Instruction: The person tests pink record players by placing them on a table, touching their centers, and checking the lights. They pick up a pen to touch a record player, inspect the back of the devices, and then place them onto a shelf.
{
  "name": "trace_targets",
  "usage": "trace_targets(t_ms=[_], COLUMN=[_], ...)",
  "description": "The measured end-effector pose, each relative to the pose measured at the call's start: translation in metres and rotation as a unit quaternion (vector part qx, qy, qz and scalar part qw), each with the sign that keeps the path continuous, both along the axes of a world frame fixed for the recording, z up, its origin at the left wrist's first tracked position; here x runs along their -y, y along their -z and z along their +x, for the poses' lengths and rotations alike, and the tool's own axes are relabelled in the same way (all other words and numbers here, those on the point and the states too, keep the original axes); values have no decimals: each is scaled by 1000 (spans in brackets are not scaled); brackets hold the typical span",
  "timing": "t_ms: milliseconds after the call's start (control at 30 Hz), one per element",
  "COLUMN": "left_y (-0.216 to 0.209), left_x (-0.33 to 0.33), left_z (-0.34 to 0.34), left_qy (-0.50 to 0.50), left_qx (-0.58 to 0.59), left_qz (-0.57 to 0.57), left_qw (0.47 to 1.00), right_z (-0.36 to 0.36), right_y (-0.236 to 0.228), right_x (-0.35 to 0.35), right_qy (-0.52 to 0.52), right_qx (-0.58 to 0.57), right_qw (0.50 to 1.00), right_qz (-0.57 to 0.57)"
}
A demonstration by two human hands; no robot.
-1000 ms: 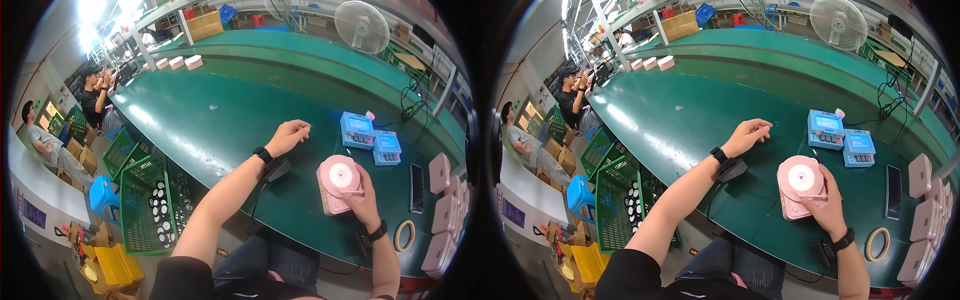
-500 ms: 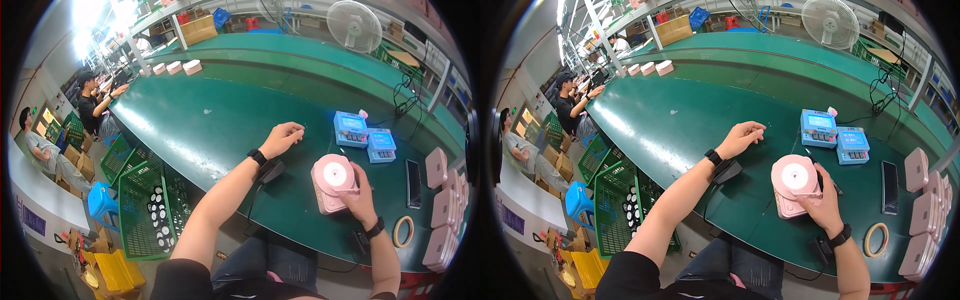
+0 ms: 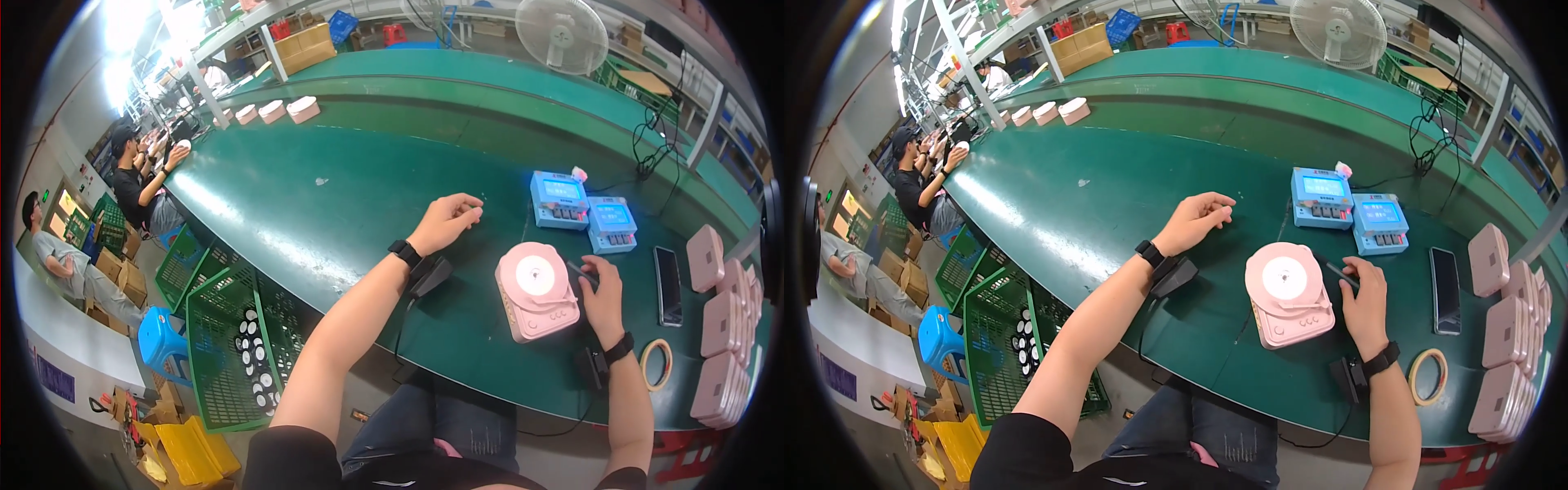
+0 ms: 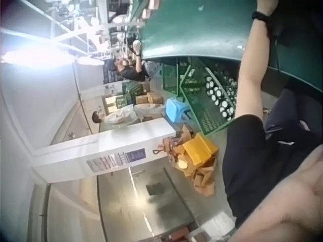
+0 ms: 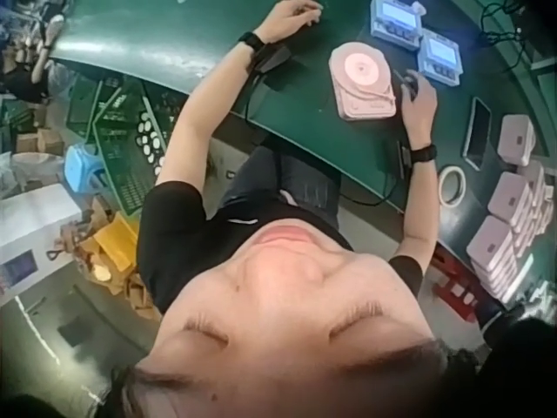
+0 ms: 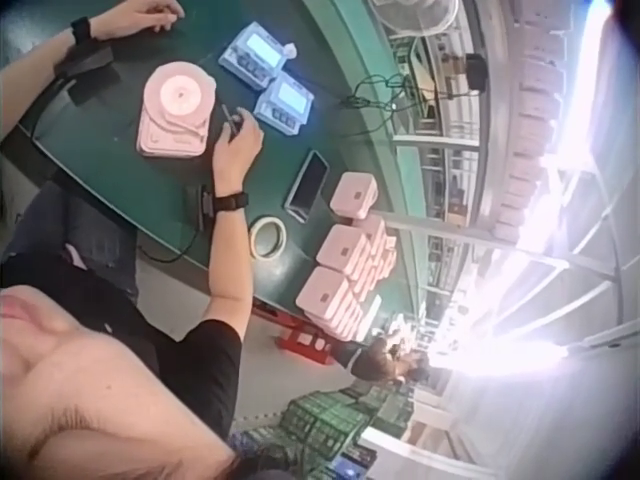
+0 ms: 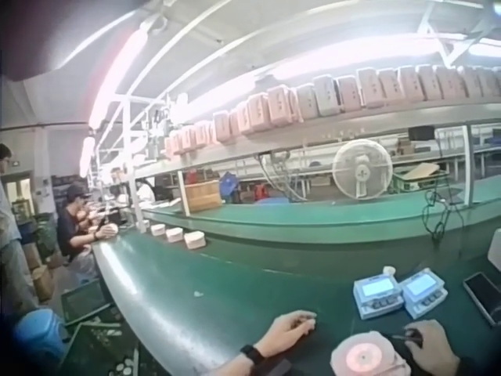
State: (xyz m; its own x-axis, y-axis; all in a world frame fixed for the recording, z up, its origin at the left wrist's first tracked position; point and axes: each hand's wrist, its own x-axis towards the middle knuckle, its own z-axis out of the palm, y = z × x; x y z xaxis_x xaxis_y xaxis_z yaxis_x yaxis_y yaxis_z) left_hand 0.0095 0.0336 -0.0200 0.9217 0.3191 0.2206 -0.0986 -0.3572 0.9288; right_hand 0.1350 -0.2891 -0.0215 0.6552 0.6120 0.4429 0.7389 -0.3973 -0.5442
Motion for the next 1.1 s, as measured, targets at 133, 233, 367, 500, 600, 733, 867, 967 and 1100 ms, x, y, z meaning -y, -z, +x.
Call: trace_targets(t_ms=[133, 233, 367, 500, 600, 733, 867, 967, 1100], left_y=[0, 0, 4, 1, 4, 2, 3, 3, 1], left_x=[-2, -4, -3, -3, -6, -4, -1, -3, -7], left_z=[1, 1, 1, 2, 3, 3, 6, 6, 0], left_qy=[-4, 0, 1, 6, 8, 20, 6, -2, 4], left_qx=[-4, 6, 5, 13, 6, 3, 9, 9, -7], left_qz=[-3, 23, 9, -3, -2, -5, -7, -3, 0], left_qw=[1000, 1000, 1000, 1000, 1000, 1000, 1000, 1000, 1000], right_z=[2, 2, -9, -15, -17, -18, -11, -10, -11], right_y=[1, 0, -3, -9, -7, -5, -6, -5, 4], right_x=[-4, -5, -9, -14, -16, -15, -11, -11, -18], right_qy=[-16, -13, 14, -1, 10, -10, -46, -54, -53], right_qx=[-43, -10, -95, -61, -61, -115, -173, -196, -213], right_qw=[999, 999, 986, 969, 959, 948, 934, 927, 927], right_qz=[3, 31, 138, 239, 276, 295, 309, 314, 305])
